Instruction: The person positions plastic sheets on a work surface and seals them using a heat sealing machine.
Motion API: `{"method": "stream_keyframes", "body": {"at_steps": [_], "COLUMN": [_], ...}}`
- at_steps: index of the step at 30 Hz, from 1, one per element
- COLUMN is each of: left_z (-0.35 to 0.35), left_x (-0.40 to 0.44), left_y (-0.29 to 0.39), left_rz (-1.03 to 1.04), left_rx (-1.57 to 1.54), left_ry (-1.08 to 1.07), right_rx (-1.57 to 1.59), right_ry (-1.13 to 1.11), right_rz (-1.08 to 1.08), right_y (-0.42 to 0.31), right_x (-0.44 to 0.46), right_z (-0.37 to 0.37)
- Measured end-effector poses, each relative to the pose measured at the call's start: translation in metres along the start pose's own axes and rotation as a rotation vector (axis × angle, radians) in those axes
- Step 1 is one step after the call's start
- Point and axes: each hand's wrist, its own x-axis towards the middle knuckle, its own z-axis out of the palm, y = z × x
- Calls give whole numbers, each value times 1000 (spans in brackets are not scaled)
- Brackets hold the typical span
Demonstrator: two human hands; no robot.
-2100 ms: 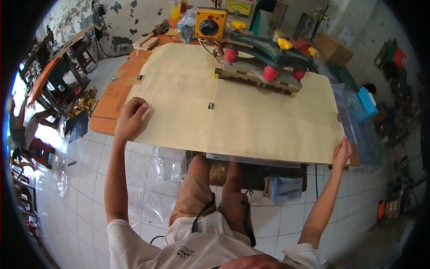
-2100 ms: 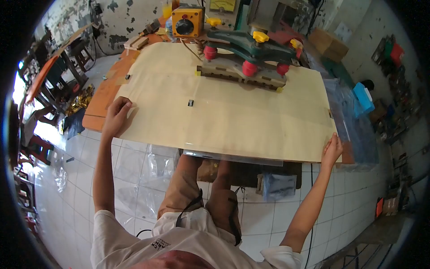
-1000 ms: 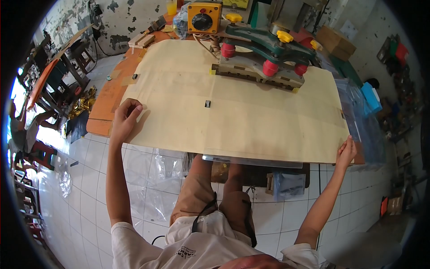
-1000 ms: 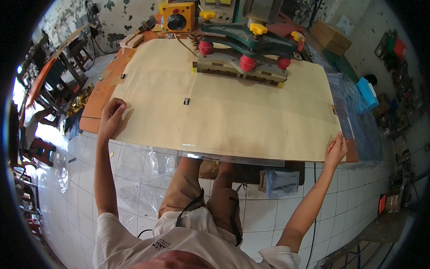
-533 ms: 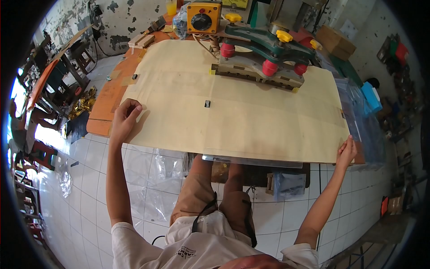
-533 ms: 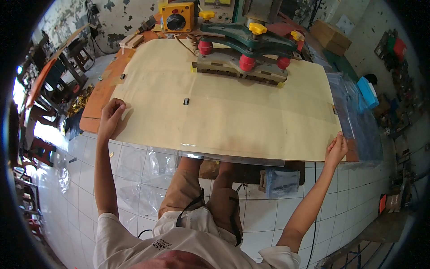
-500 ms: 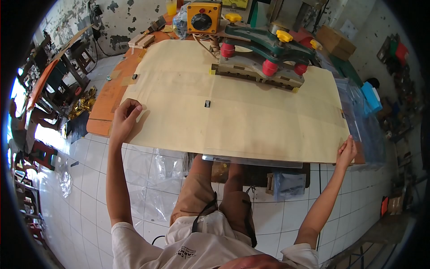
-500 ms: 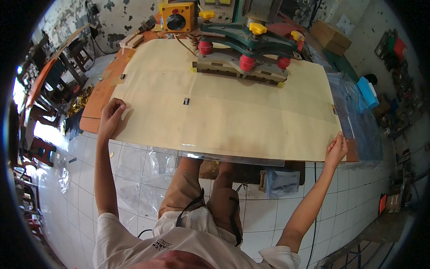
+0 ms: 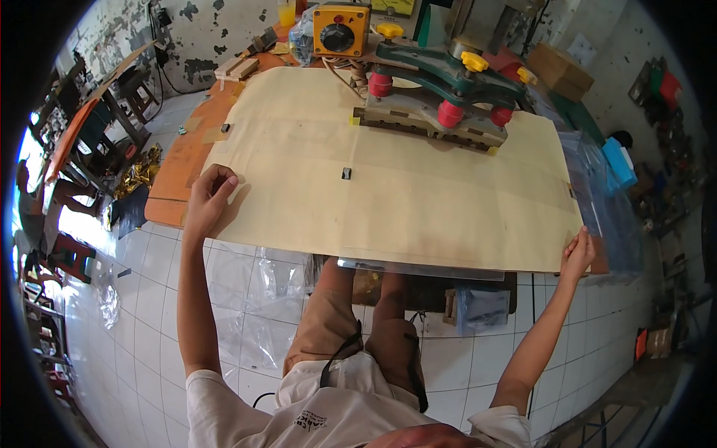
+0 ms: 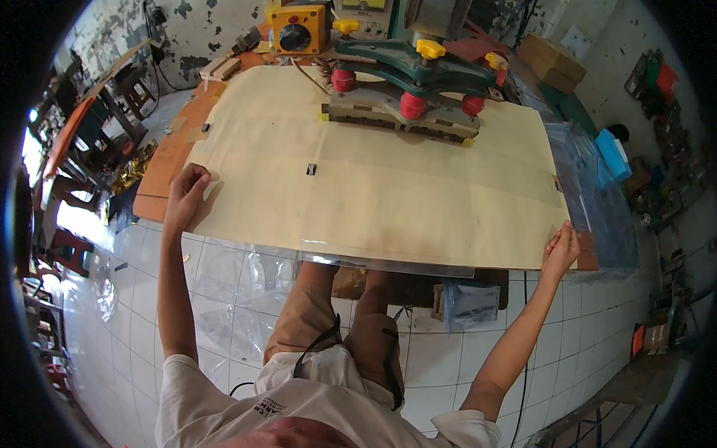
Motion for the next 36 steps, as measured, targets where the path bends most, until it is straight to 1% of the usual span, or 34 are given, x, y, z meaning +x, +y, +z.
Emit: {"method": "stream_keyframes", "body": {"at_steps": [2, 4, 6, 14, 16, 23, 25, 26, 28, 31, 32, 34, 36], "left_z": [-2, -6, -6, -4, 0, -1, -5, -4, 0, 0, 1, 1, -1], "left_x": [0, -1, 0, -1, 0, 0, 0, 0, 0, -1, 0, 1, -1], "left_y": [1, 1, 0, 1, 2, 0, 1, 1, 1, 5, 2, -9, -2], "left_rz": [6, -58, -63, -80, -11, 7, -69, -69, -13, -13, -2, 48, -1], "left_rx": [6, 43, 38, 50, 22, 5, 36, 36, -7, 44, 34, -23, 1], "left_ry": [2, -75, -74, -67, 9, 3, -68, -68, 0, -1, -22, 4, -25], "right_rx": [0, -1, 0, 0, 6, 6, 9, 4, 0, -8, 12, 26, 18], "right_ry": [-4, -8, 39, 42, 35, 1, 0, 0, 1, -9, -7, 6, 17], "right_rz": [-4, -8, -5, -7, -12, 0, -1, -4, -7, -22, -4, 0, -8], "right_y": [1, 0, -3, -2, -1, 4, 3, 3, 2, 2, 0, -3, -4], "right_x": [1, 0, -2, -1, -1, 3, 2, 2, 2, 1, 0, -2, -4], "right_z": [-1, 1, 6, 5, 4, -3, -2, -2, -2, -2, 1, 2, 5]}}
